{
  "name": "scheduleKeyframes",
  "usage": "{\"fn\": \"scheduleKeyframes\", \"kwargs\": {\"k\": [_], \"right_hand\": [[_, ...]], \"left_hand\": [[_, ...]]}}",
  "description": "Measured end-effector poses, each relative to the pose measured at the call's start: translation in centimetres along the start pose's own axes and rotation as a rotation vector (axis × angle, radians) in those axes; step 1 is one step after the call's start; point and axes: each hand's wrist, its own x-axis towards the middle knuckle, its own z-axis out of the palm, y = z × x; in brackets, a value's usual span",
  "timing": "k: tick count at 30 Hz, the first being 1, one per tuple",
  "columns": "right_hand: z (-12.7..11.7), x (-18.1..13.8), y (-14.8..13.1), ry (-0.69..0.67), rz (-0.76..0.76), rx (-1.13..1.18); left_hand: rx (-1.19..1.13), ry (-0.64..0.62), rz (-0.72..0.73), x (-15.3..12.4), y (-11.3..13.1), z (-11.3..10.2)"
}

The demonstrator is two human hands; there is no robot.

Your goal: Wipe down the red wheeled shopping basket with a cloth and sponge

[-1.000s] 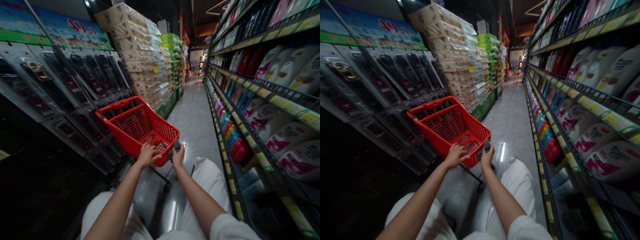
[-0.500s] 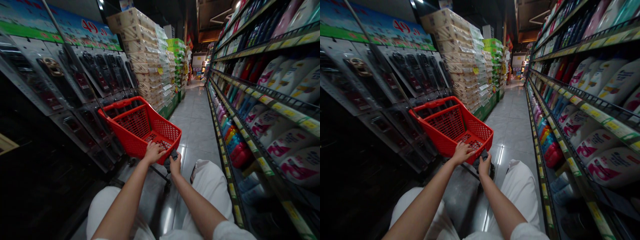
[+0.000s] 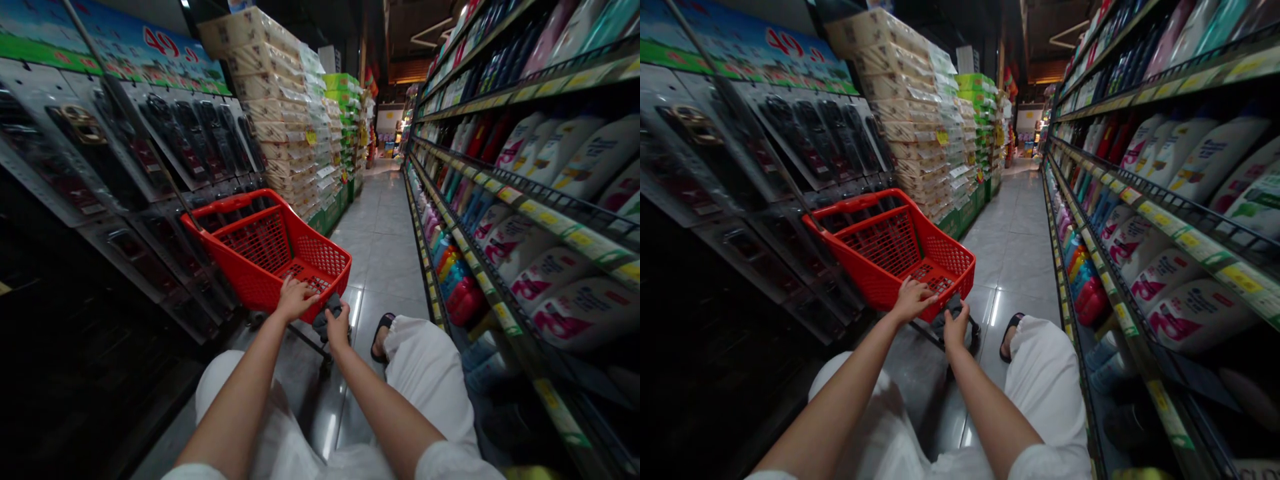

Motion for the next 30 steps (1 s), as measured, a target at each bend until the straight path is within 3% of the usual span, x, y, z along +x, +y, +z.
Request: {"fn": "scheduleKeyframes", "kwargs": {"k": [6, 10, 13, 18, 24, 27, 30], "right_hand": [[-1.4, 1.0, -1.7, 0.147, 0.077, -0.037], [-0.4, 1.1, -3.1, 0.114, -0.063, -0.029], [0.5, 0.5, -2.5, 0.130, -0.113, -0.047], [0.9, 0.9, -0.4, 0.199, 0.083, -0.126], [-0.6, 5.8, -1.3, 0.282, 0.173, -0.182], [-1.8, 9.3, -3.1, 0.317, 0.131, -0.179], [-1.7, 11.4, -5.1, 0.243, 0.018, -0.145]], "left_hand": [[0.018, 0.021, 0.005, -0.1, 0.1, 0.3], [0.024, 0.044, 0.010, -0.4, 0.7, 0.3], [0.010, 0.053, 0.014, -0.5, 0.8, 0.5], [0.030, 0.093, 0.033, -0.4, 0.6, 0.7], [0.071, 0.082, 0.016, -0.3, 1.2, 0.5], [0.046, 0.088, 0.017, -0.6, 1.3, 0.5], [0.034, 0.082, 0.036, -0.8, 1.4, 0.6]]}}
